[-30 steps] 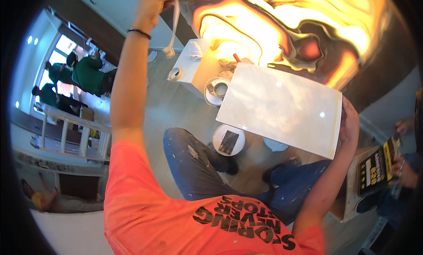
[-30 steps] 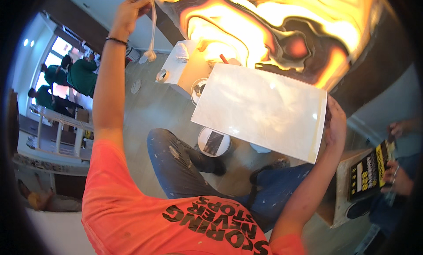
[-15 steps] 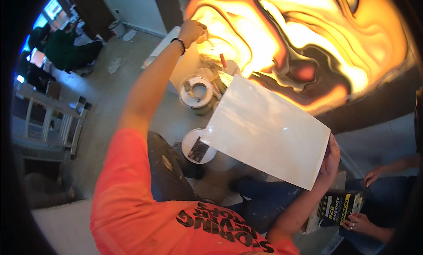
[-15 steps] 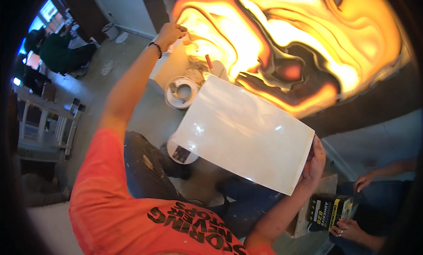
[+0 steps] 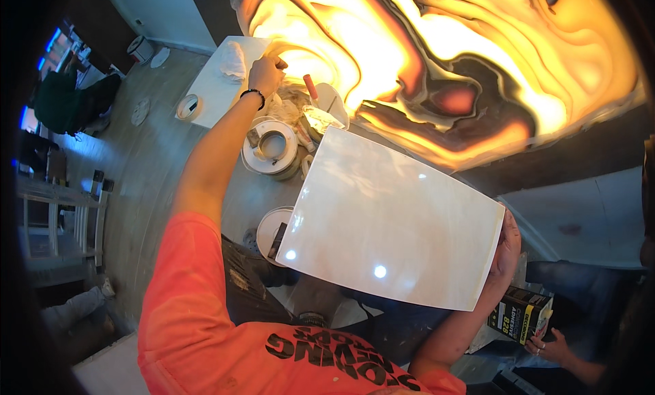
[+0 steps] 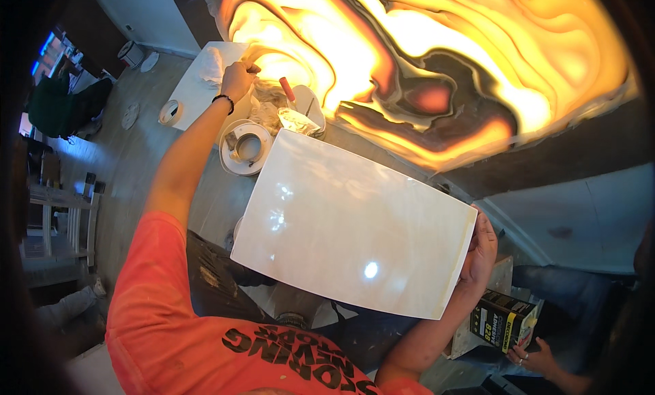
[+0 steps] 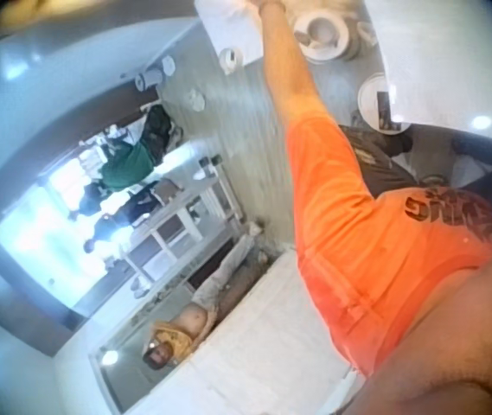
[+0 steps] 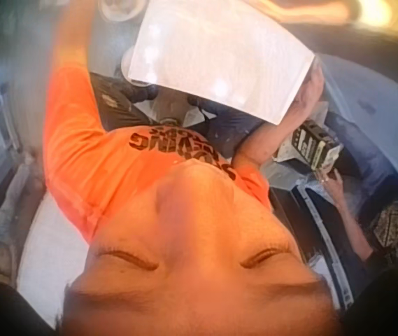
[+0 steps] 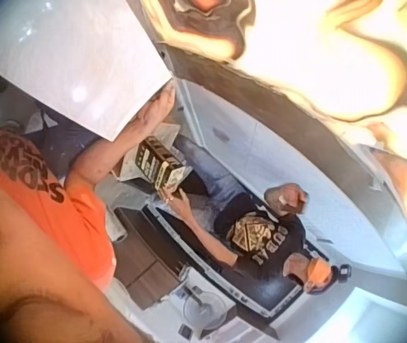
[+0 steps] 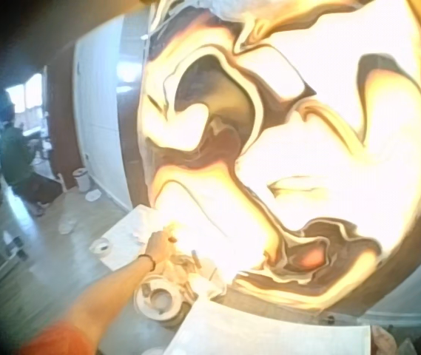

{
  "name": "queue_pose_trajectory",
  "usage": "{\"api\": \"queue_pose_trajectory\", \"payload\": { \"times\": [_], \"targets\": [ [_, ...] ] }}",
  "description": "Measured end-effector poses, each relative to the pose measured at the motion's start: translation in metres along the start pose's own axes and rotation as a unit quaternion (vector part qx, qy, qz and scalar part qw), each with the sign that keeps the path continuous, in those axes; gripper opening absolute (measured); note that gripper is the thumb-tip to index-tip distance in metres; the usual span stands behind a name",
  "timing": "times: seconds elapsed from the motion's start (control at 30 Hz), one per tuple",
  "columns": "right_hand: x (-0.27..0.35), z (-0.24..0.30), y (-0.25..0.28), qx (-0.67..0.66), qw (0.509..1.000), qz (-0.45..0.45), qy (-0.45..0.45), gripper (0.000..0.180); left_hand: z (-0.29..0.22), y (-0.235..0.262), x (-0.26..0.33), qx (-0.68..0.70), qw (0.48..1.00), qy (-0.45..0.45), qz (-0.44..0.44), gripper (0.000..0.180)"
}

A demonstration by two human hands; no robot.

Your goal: The person sits on the floor and applies adhesive to the edges of a white rectangular tile using a small tool. They then apply masking tape to the edges of the tile to secure the adhesive.

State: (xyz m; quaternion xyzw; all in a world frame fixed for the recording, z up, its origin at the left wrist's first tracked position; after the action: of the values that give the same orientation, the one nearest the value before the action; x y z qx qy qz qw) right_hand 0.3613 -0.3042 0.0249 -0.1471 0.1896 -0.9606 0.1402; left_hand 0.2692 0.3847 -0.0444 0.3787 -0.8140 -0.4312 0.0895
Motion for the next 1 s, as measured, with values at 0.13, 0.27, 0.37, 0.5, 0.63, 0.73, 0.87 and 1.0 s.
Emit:
{"api": "queue_pose_trajectory", "payload": {
  "times": [0.13, 0.27, 0.37, 0.5, 0.63, 0.73, 0.87, 1.0],
  "targets": [
    [0.003, 0.005, -0.023, -0.010, 1.000, -0.013, 0.005, 0.030, 0.010, -0.008, -0.010, -0.066, 0.994, -0.063, -0.058, 0.021],
    [-0.008, 0.009, -0.003, 0.014, 1.000, -0.015, 0.017, 0.031, 0.040, -0.012, -0.025, -0.127, 0.986, -0.086, -0.058, 0.022],
    [-0.009, 0.012, 0.012, 0.057, 0.998, -0.032, 0.023, 0.031, 0.033, -0.013, -0.022, -0.150, 0.986, -0.075, -0.011, 0.023],
    [-0.004, 0.016, 0.016, 0.085, 0.995, -0.033, 0.033, 0.031, 0.016, -0.015, -0.020, -0.170, 0.981, -0.088, 0.022, 0.023],
    [0.001, 0.018, 0.020, 0.111, 0.992, -0.050, 0.036, 0.032, 0.001, -0.018, -0.016, -0.170, 0.979, -0.105, 0.033, 0.020],
    [0.003, 0.021, 0.017, 0.136, 0.988, -0.061, 0.034, 0.033, 0.016, -0.016, -0.025, -0.166, 0.977, -0.125, 0.055, 0.019],
    [0.007, 0.022, 0.020, 0.137, 0.988, -0.052, 0.055, 0.034, 0.006, -0.020, -0.022, -0.210, 0.970, -0.111, 0.054, 0.019],
    [0.002, 0.024, 0.013, 0.133, 0.989, -0.039, 0.058, 0.034, 0.033, -0.006, -0.039, -0.252, 0.952, -0.167, 0.055, 0.027]
  ]
}}
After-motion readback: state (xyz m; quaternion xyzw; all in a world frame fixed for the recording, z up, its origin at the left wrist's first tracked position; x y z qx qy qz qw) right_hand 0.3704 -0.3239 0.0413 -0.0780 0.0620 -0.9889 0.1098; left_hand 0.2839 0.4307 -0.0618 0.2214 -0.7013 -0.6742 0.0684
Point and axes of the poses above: each hand's wrist, its own x-axis away from the middle knuckle, its own y-axis out of the back of the hand, z = x × y, the point moved 10 cm from there along -x, towards the middle knuckle, and after that the axes turned 1 degree about -x, right-handed, at the moved point
